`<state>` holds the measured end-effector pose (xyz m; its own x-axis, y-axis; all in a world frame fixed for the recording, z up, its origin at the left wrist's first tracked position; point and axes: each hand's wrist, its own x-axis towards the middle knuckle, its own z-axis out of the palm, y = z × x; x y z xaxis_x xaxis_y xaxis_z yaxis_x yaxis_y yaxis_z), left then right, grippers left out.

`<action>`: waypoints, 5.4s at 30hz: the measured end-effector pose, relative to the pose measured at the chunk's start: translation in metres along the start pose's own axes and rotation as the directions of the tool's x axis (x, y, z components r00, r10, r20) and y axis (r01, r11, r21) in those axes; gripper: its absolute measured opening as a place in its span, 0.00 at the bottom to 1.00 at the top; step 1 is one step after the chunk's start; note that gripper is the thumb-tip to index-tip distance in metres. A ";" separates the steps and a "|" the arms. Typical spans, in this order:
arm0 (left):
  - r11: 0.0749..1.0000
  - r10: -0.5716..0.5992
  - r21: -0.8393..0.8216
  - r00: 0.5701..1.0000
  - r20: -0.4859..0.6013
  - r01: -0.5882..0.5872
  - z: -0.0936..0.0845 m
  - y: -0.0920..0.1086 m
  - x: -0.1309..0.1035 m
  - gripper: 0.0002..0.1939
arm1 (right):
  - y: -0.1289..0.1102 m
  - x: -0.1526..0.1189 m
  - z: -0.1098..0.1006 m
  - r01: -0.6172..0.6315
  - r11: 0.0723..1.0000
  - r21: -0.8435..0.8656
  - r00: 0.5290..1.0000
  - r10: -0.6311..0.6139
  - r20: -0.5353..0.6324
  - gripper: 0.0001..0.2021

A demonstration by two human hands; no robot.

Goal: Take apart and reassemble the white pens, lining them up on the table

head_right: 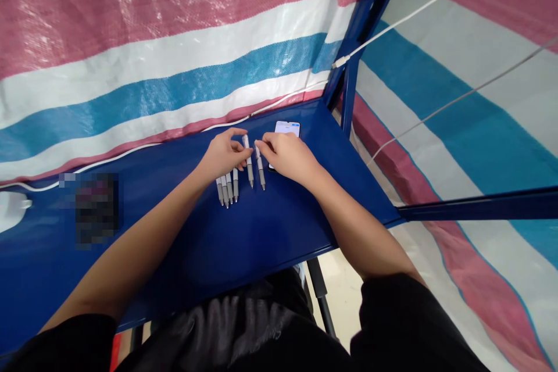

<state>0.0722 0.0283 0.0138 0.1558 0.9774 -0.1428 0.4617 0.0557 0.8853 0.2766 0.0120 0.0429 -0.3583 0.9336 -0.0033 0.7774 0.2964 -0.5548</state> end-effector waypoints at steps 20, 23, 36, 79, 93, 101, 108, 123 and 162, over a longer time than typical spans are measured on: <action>0.994 -0.021 0.108 0.999 0.030 0.018 0.004 0.005 0.000 0.25 | -0.004 0.001 0.003 -0.015 0.997 0.073 0.997 0.009 0.082 0.18; 0.989 -0.005 0.145 1.000 0.019 0.002 0.004 0.006 -0.003 0.24 | -0.005 0.000 0.003 -0.020 0.995 0.102 0.997 0.011 0.082 0.18; 0.906 0.100 0.404 0.992 0.081 -0.125 0.007 0.005 -0.007 0.33 | -0.001 -0.001 0.005 0.020 0.997 0.071 0.995 -0.027 0.098 0.19; 0.853 0.312 -0.400 0.942 -0.128 -0.337 -0.038 0.004 -0.016 0.25 | -0.017 -0.007 0.020 0.111 0.990 0.087 0.991 -0.117 0.059 0.17; 0.699 -0.089 -0.704 0.962 -0.259 -0.125 -0.033 -0.041 -0.045 0.22 | -0.002 -0.003 0.031 0.194 0.888 0.417 0.981 -0.169 -0.096 0.21; 0.650 -0.114 -0.751 0.963 -0.246 -0.115 -0.031 -0.055 -0.045 0.22 | -0.002 -0.002 0.030 0.191 0.913 0.360 0.982 -0.178 -0.068 0.20; 0.635 -0.089 -0.762 0.967 -0.239 -0.130 -0.027 -0.059 -0.044 0.19 | 0.002 -0.001 0.029 0.233 0.905 0.357 0.966 -0.174 -0.189 0.18; 0.643 -0.087 -0.756 0.968 -0.233 -0.124 -0.025 -0.062 -0.041 0.24 | 0.008 0.013 0.034 0.216 0.742 0.635 0.950 -0.011 -0.311 0.21; 0.726 0.007 -0.682 0.994 -0.113 -0.083 -0.029 -0.059 -0.043 0.32 | 0.021 0.021 0.024 0.461 0.424 0.779 0.864 -0.015 -0.504 0.20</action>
<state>0.0131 -0.0113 -0.0196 0.0593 0.9946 -0.0851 -0.2736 0.0982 0.9568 0.2731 0.0333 0.0115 -0.0607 0.9035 0.4243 -0.2382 0.3997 -0.8852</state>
